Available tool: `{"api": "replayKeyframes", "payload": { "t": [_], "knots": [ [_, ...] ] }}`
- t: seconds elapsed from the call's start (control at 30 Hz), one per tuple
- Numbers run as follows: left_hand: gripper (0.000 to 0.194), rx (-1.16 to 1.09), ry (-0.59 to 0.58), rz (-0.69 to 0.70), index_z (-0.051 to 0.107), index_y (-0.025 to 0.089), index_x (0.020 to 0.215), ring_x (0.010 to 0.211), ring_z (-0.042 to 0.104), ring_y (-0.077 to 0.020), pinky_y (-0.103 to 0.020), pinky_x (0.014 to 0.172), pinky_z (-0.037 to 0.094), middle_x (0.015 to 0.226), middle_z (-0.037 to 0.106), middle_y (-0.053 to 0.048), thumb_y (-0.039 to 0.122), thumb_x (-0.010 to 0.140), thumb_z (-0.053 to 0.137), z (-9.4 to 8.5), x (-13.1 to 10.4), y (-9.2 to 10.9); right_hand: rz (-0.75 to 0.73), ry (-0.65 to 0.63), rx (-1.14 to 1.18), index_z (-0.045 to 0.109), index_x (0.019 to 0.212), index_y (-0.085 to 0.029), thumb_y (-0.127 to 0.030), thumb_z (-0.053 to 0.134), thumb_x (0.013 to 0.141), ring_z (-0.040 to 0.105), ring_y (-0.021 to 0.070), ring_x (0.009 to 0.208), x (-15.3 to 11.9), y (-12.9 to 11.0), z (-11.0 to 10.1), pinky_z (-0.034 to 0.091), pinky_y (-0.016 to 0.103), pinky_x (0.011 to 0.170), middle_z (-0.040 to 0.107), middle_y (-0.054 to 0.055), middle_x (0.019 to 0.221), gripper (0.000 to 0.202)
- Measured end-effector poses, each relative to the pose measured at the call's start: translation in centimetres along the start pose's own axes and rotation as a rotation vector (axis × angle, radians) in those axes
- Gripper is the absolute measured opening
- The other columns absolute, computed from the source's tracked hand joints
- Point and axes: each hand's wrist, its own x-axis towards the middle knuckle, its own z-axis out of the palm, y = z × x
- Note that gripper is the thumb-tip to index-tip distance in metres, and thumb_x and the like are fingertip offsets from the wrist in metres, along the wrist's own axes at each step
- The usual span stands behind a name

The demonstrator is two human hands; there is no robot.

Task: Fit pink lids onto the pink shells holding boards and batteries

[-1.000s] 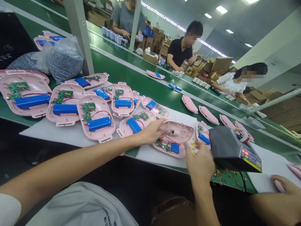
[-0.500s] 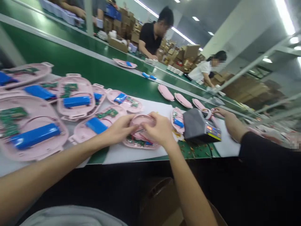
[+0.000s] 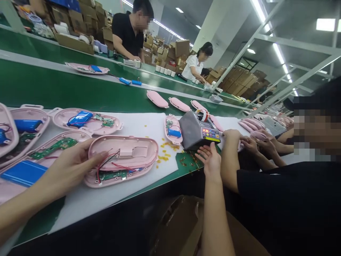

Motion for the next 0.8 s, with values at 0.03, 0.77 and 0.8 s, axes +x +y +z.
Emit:
{"api": "replayKeyframes", "payload": {
  "t": [0.03, 0.77, 0.8],
  "knots": [
    [0.039, -0.008, -0.013, -0.018, 0.065, 0.024, 0.087, 0.070, 0.068, -0.0182, -0.022, 0.048, 0.049, 0.072, 0.069, 0.005, 0.060, 0.072, 0.058, -0.1, 0.0, 0.1, -0.019, 0.002, 0.007, 0.061, 0.078, -0.017, -0.066, 0.080, 0.060, 0.066, 0.0160, 0.063, 0.2, 0.1, 0.3, 0.060, 0.030, 0.057, 0.068, 0.003, 0.070, 0.056],
    [0.042, 0.010, 0.032, -0.012, 0.068, 0.030, 0.096, 0.076, 0.071, -0.0221, -0.028, 0.058, 0.054, 0.076, 0.074, 0.004, 0.062, 0.070, 0.058, 0.0, -0.1, 0.2, -0.021, -0.138, -0.213, 0.071, 0.076, -0.015, -0.059, 0.086, 0.050, 0.054, 0.0090, 0.047, -2.4, 0.5, -2.4, 0.041, 0.019, 0.039, 0.070, 0.006, 0.070, 0.053],
    [0.042, 0.008, 0.026, -0.011, 0.068, 0.029, 0.094, 0.072, 0.071, -0.0216, -0.028, 0.056, 0.053, 0.075, 0.074, 0.003, 0.061, 0.070, 0.058, 0.0, -0.2, 0.4, -0.029, -0.163, -0.266, 0.072, 0.075, -0.014, -0.063, 0.084, 0.052, 0.053, 0.0095, 0.046, -3.0, 0.7, -2.6, 0.039, 0.020, 0.038, 0.070, 0.007, 0.069, 0.056]
  ]
}}
